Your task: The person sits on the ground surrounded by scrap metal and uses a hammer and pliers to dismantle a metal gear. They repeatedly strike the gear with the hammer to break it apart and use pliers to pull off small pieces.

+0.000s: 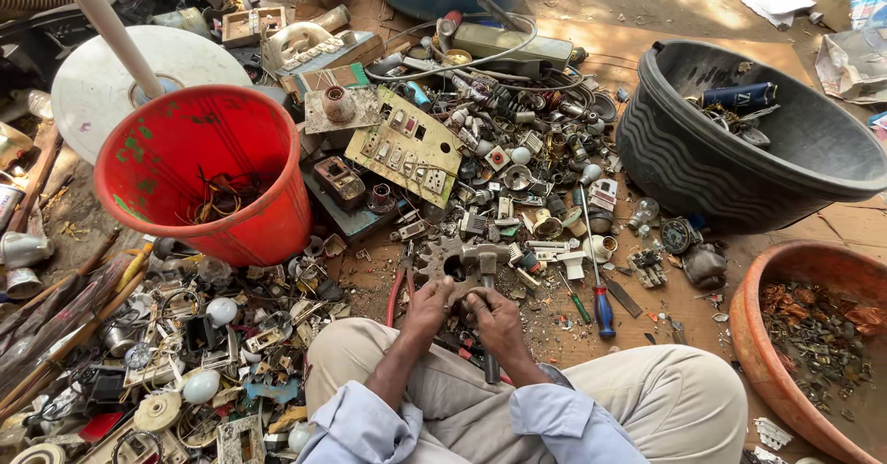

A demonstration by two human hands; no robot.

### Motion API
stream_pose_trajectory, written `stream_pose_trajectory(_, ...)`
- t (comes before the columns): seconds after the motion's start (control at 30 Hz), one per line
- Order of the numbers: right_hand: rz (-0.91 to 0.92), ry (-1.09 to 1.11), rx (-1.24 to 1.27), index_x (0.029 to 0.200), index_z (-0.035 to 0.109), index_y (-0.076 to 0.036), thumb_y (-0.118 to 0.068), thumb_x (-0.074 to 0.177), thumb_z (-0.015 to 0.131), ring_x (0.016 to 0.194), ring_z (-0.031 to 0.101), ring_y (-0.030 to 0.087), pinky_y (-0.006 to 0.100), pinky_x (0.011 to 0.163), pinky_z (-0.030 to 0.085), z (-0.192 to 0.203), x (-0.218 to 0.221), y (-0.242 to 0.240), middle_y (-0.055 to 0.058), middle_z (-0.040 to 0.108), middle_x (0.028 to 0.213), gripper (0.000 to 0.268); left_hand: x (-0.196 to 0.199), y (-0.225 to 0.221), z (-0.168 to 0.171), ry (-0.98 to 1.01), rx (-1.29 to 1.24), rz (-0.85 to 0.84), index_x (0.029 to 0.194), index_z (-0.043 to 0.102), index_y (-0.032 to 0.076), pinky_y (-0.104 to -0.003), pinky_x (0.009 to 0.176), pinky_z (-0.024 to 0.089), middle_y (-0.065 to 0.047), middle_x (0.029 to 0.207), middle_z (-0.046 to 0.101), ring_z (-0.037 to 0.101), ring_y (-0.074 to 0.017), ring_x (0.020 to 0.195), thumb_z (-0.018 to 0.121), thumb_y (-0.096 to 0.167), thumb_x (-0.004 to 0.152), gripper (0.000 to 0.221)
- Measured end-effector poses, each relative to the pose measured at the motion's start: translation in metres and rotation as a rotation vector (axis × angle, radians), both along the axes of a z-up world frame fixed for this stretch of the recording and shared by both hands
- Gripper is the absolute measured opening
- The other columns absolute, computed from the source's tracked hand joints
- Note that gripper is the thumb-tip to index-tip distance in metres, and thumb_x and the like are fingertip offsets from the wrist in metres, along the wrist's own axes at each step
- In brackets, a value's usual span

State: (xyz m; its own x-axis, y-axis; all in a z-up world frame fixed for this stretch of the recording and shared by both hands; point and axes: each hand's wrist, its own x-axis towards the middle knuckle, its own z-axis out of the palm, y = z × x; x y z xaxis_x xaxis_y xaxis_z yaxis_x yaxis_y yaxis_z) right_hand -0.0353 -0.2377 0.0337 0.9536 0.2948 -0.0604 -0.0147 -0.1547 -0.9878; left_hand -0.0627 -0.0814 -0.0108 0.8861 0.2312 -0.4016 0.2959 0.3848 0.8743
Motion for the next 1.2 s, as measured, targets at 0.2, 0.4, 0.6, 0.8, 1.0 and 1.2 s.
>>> stream_pose_trajectory(0.2, -0.005, 0.067, 0.019, 0.1, 0.075, -0.001, -0.012, 0.098, 0.063, 0.064, 0.065, 0.01, 0.026, 0.058, 0.055, -0.01, 0.002, -0.003, 0.003, 0.072, 0.076, 0.017, -0.011, 0.0, 0.033, -0.159, 0.361, -0.178, 0.097, 0.077, 0.002, -0.028, 0.067, 0.059, -0.004, 0.08, 0.077, 0.071, -0.0102, 0.07, 0.069, 0.021, 0.094, 0.021)
stream_pose_trajectory(0.4, 0.099, 0.63, 0.372, 0.09, 0.069, 0.003, -0.012, 0.094, 0.06, 0.052, 0.059, 0.018, 0.03, 0.049, 0.05, -0.017, 0.027, -0.025, 0.009, 0.065, 0.066, 0.018, -0.016, 0.011, 0.06, -0.218, 0.649, -0.323, 0.096, 0.08, 0.004, -0.034, 0.07, 0.057, -0.008, 0.08, 0.078, 0.071, -0.0158, 0.073, 0.071, 0.019, 0.095, 0.017)
stream_pose_trajectory(0.6, -0.012, 0.819, 0.347, 0.091, 0.069, 0.005, -0.036, 0.096, 0.052, 0.047, 0.061, 0.022, 0.031, 0.044, 0.051, 0.011, 0.03, -0.023, 0.013, 0.067, 0.063, 0.045, -0.015, 0.008, 0.058, -0.096, 0.727, -0.313, 0.101, 0.081, 0.011, -0.032, 0.073, 0.06, -0.004, 0.087, 0.079, 0.072, -0.0137, 0.074, 0.069, 0.022, 0.094, 0.017)
stream_pose_trajectory(0.8, 0.102, 0.476, 0.059, 0.105, 0.073, 0.009, -0.006, 0.097, 0.065, 0.061, 0.065, 0.016, 0.026, 0.054, 0.054, 0.012, 0.024, -0.018, 0.012, 0.073, 0.081, 0.018, -0.015, 0.005, 0.059, -0.156, 0.764, -0.187, 0.105, 0.081, 0.01, -0.03, 0.074, 0.061, -0.006, 0.088, 0.08, 0.075, -0.0121, 0.076, 0.071, 0.016, 0.092, 0.018)
stream_pose_trajectory(1.0, 0.087, 0.324, 0.2, 0.107, 0.071, 0.008, 0.005, 0.092, 0.065, 0.069, 0.07, 0.015, 0.027, 0.066, 0.061, -0.019, 0.033, -0.024, 0.013, 0.073, 0.086, 0.016, -0.008, 0.01, 0.047, -0.014, 0.404, -0.197, 0.108, 0.079, 0.005, -0.031, 0.074, 0.061, -0.008, 0.088, 0.08, 0.074, -0.0139, 0.077, 0.071, 0.018, 0.095, 0.021)
stream_pose_trajectory(1.2, 0.03, 0.382, 0.352, 0.107, 0.063, 0.004, 0.003, 0.091, 0.069, 0.07, 0.071, 0.019, 0.03, 0.059, 0.063, -0.035, 0.032, -0.016, 0.011, 0.071, 0.085, 0.018, -0.008, 0.014, 0.045, 0.048, 0.519, -0.229, 0.117, 0.072, 0.008, -0.03, 0.078, 0.06, -0.005, 0.097, 0.077, 0.073, -0.0123, 0.085, 0.073, 0.017, 0.09, 0.029)
